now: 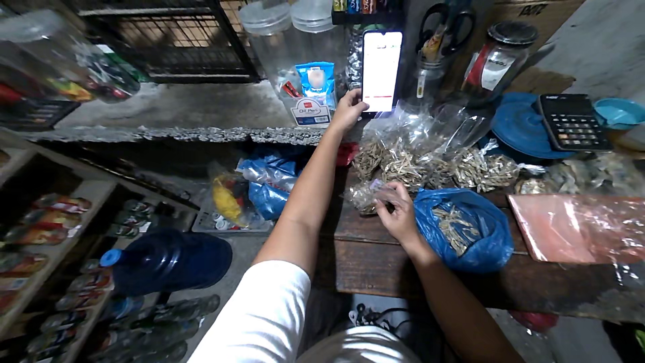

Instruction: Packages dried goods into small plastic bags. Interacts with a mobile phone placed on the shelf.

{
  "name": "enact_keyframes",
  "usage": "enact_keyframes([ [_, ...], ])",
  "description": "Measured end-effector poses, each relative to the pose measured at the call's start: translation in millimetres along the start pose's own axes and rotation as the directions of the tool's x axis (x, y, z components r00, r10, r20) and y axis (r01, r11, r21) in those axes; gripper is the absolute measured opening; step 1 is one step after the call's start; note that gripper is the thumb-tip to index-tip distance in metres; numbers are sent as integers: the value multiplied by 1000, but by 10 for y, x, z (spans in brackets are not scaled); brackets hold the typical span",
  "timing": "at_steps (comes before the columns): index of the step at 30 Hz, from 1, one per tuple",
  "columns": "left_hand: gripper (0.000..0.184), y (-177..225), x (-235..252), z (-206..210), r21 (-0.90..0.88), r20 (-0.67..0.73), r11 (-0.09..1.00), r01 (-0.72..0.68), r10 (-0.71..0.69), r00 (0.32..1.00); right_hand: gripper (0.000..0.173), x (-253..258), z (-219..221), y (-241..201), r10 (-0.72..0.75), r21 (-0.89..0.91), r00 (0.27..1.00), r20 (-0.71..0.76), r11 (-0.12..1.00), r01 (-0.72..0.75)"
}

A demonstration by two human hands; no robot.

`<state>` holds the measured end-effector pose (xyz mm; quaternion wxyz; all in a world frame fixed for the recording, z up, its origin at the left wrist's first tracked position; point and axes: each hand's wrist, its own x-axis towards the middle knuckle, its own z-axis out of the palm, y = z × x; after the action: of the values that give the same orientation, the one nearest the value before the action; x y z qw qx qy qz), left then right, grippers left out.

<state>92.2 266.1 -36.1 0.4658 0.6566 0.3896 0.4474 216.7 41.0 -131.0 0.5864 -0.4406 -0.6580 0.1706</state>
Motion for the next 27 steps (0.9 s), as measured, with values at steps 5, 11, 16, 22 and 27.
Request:
enact_keyframes([
  [5, 38, -15, 4, 3, 7, -6, 1000, -1, 1, 1000, 23, 0, -2, -10, 9, -15, 1000, 7, 1000, -9],
  [11, 37, -9, 2, 3, 16, 3, 1000, -6, 6, 1000, 23, -1, -6, -16, 14, -25, 1000, 9, 1000, -14],
  [16, 35, 0, -9, 4, 21, 0, 1000, -9, 9, 1000, 23, -5, -10, -18, 14, -32, 1000, 15, 999, -14],
  [22, 36, -14, 7, -1, 47, 6, 999, -22, 21, 1000, 23, -12, -16, -14, 15, -39, 1000, 8, 999, -15],
  [27, 37, -8, 8, 4, 46, 3, 999, -11, 10, 1000, 23, -13, -14, -17, 11, -40, 1000, 11, 999, -11],
])
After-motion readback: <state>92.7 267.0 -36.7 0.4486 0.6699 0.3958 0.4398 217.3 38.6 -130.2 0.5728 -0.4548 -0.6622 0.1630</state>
